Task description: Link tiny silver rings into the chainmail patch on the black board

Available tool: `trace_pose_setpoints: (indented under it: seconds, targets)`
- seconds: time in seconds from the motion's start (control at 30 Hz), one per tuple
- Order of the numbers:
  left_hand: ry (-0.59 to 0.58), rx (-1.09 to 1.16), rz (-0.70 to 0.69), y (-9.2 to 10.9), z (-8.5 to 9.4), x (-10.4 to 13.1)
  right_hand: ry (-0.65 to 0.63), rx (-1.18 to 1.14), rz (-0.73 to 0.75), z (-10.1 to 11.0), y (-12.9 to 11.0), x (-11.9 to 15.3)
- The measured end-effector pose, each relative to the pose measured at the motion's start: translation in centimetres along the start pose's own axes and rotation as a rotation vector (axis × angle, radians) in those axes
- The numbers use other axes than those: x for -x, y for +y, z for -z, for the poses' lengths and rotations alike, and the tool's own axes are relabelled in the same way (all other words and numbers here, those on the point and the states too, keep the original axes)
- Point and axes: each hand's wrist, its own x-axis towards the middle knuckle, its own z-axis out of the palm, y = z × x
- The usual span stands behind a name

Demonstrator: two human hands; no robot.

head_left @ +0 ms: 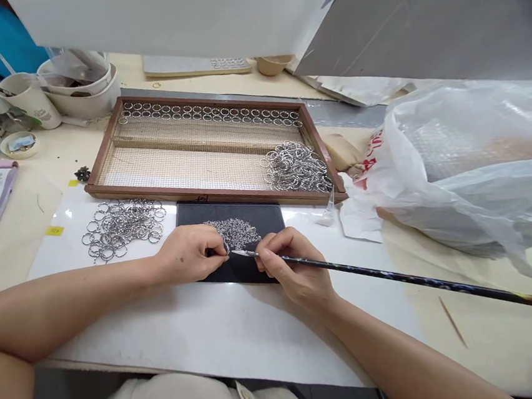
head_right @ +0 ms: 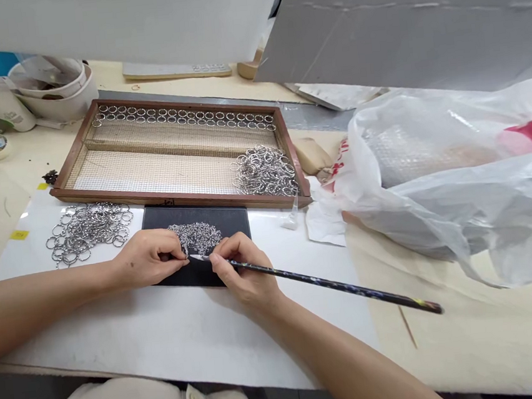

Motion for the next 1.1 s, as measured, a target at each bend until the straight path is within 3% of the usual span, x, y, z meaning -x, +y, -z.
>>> trace_pose_setpoints:
  seconds: [0.23, 0.77, 0.93, 1.1]
  targets:
    - [0.001, 0.014, 0.005, -0.09, -0.07, 0.06, 0.163, 0.209, -0.118, 0.88, 0.23, 0.28]
    - [0.011, 0.017, -0.009, -0.16, -0.10, 0.06, 0.130, 0.381, -0.132, 0.63, 0.17, 0.03]
    - [0.015, 0.021, 0.001, -0.09, -0.08, 0.08, 0.150, 0.237, -0.077, 0.55, -0.02, 0.20]
    - [-0.007, 0.017, 0.024, -0.06, -0.04, 0.03, 0.038, -0.028, -0.035, 0.55, -0.09, 0.05]
